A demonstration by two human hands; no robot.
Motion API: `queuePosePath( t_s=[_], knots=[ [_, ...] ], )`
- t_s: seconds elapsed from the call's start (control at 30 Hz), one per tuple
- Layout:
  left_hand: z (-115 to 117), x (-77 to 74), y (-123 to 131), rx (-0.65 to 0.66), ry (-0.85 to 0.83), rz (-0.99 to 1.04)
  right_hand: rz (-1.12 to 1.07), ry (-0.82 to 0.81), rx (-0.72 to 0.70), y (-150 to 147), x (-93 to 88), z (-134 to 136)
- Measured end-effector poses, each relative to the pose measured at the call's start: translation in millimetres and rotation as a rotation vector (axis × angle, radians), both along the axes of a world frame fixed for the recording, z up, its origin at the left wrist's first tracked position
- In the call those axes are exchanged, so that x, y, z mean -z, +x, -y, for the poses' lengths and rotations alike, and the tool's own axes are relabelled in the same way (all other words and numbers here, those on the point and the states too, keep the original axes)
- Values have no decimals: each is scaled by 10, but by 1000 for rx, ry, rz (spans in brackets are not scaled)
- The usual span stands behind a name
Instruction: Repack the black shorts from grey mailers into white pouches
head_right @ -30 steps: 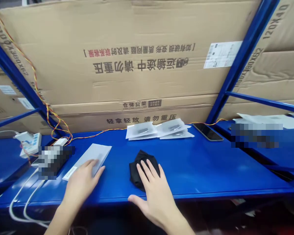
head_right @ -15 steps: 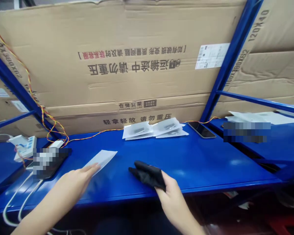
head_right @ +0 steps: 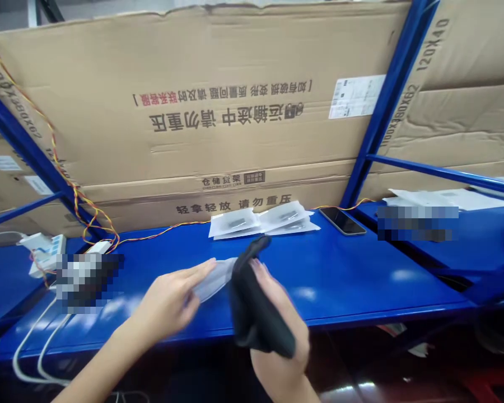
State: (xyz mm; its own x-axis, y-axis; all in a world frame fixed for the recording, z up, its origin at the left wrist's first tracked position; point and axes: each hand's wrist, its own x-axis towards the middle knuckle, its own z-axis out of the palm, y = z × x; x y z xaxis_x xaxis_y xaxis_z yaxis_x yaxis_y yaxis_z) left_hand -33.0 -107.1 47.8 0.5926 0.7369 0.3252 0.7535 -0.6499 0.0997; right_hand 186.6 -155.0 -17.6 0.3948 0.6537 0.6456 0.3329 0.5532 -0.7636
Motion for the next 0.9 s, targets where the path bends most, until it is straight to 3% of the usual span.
queuePosePath(
  t_s=[0.1,0.17,0.23,0.37,0.53,0.7,0.9],
  knots=[
    [-38,48,127,65,-43,108,473,295,-225,-138,-42,-194],
    [-59,88,165,61,-56,157,690,412,-193,-174,-49,-347],
    [-74,130,169,54,-104,231,787,421,-147,-154,-23,-470],
    [-109,212,129,64,-183,309,901,457,-211,-41,78,-596],
    [-145,322,100,16,-178,167,1058,439,-225,-47,152,-683],
    [-169,327,55,-15,-156,71,1128,380,-218,-253,64,-769],
    [-166,321,-121,-26,-101,83,1162,298,-423,-295,-25,-718]
  ],
)
